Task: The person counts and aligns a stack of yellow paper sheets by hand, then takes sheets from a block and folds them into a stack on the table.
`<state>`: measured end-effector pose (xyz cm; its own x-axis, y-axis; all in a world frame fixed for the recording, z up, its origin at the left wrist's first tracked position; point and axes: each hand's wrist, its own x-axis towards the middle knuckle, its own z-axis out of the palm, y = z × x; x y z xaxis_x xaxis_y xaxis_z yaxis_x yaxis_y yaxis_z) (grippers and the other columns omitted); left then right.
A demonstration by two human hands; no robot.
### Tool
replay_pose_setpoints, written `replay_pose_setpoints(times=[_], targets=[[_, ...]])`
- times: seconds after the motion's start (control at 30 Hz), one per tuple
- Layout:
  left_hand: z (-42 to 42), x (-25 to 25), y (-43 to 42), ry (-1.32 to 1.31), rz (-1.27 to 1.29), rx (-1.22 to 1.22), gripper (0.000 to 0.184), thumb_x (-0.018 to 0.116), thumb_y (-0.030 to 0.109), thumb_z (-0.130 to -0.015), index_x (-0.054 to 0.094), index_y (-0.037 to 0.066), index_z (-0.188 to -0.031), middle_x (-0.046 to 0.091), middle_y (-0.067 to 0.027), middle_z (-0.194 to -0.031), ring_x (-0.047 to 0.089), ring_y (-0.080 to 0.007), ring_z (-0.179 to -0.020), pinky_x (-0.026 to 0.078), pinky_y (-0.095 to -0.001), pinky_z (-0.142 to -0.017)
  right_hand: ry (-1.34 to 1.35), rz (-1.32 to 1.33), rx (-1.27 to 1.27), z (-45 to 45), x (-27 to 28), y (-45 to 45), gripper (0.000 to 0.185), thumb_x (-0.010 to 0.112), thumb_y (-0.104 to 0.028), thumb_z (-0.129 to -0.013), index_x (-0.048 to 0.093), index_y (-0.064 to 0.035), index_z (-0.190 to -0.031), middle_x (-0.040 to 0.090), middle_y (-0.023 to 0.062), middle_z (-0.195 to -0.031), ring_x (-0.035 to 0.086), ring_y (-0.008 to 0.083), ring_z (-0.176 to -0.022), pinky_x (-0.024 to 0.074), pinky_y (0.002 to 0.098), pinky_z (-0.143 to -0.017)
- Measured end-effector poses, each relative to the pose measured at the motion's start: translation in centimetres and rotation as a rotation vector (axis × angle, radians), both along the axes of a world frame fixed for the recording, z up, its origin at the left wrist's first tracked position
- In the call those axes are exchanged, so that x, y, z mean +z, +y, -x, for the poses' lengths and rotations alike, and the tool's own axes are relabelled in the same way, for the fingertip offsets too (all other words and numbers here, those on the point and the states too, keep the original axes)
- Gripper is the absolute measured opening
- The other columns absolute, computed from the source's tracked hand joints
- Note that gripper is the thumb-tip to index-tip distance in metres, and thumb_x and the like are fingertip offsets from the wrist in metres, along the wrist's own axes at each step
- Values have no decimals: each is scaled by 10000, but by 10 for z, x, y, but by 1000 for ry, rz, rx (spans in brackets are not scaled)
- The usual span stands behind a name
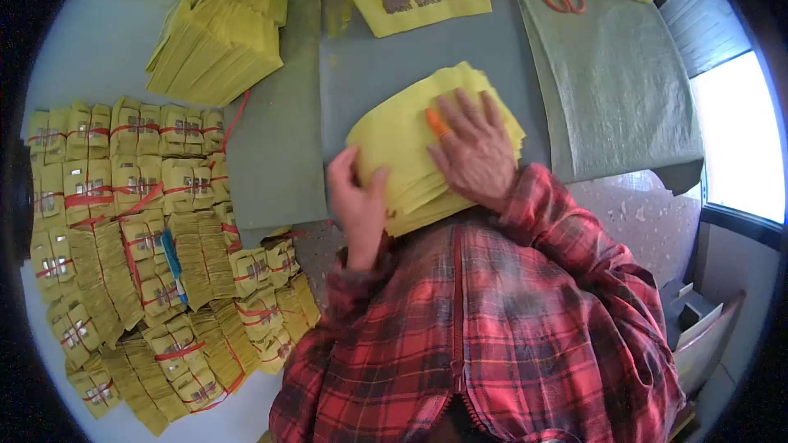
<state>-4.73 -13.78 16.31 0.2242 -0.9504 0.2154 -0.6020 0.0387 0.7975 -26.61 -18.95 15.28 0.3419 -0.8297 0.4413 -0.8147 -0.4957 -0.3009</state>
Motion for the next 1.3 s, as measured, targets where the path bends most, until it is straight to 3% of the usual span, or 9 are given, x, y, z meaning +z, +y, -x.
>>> replay_pose_setpoints(times=[0.13,0.2,0.4,0.53,0.73,0.97,1.03,1.23,1.3], targets=[[-32,-2,75,322,-97,261,577,807,134,-866,537,-4,-1357,615,-161,-1285,604,-275,-1149,471,-382,-1046,-43,-14,128,-16,-3,14,471,652,-359,-953,701,-49,-1304,614,148,-1460,505,391,-1432,258,601,-1259],[-41,6,102,451,-324,391,545,761,192,-963,511,-21,-1398,627,-166,-1292,613,-249,-1160,482,-370,-1036,-73,-15,225,-22,-4,16,477,658,-366,-945,703,-51,-1300,618,149,-1452,511,392,-1422,259,607,-1256],[-69,-42,128,1046,-292,202,556,736,245,-1009,503,-27,-1434,639,-177,-1323,637,-263,-1173,493,-395,-1047,-82,-23,392,-47,-8,23,541,681,-343,-919,660,-56,-1377,580,148,-1507,491,380,-1446,272,588,-1257],[-66,-41,123,1535,-450,132,492,664,88,-998,513,-14,-1455,648,-185,-1349,657,-275,-1176,510,-399,-1055,-117,33,442,-51,-11,19,497,682,-390,-921,705,-49,-1282,610,149,-1456,512,381,-1417,276,609,-1245],[-64,-24,120,1597,-530,110,521,686,47,-977,532,-16,-1471,686,-185,-1334,696,-281,-1149,557,-397,-1005,-147,5,461,-46,-10,19,575,710,-385,-911,656,-39,-1367,567,168,-1510,505,387,-1420,319,569,-1237],[-50,21,115,895,-390,80,531,763,-50,-884,602,-28,-1389,729,-154,-1244,719,-258,-1048,586,-368,-914,-473,-261,378,-2,4,5,1001,860,-291,-845,322,-42,-1652,449,236,-1610,513,405,-1403,411,464,-1196],[-43,33,110,689,-298,29,540,786,-78,-851,624,-31,-1364,740,-150,-1219,724,-253,-1019,590,-359,-889,-688,-721,265,25,13,1,1110,916,-269,-812,256,-18,-1669,461,229,-1598,521,356,-1387,421,448,-1182],[-46,32,88,655,-142,-218,565,809,-75,-834,627,-17,-1366,741,-135,-1229,719,-258,-1009,580,-359,-899,-864,-924,371,70,20,7,1102,943,-251,-791,296,14,-1642,549,197,-1515,567,296,-1314,460,422,-1143],[-53,38,74,496,-79,-315,571,815,-62,-838,628,-5,-1374,744,-125,-1235,721,-261,-1012,579,-363,-905,-882,-968,373,76,33,8,1079,943,-209,-785,314,12,-1634,599,177,-1446,593,275,-1266,494,406,-1098]])
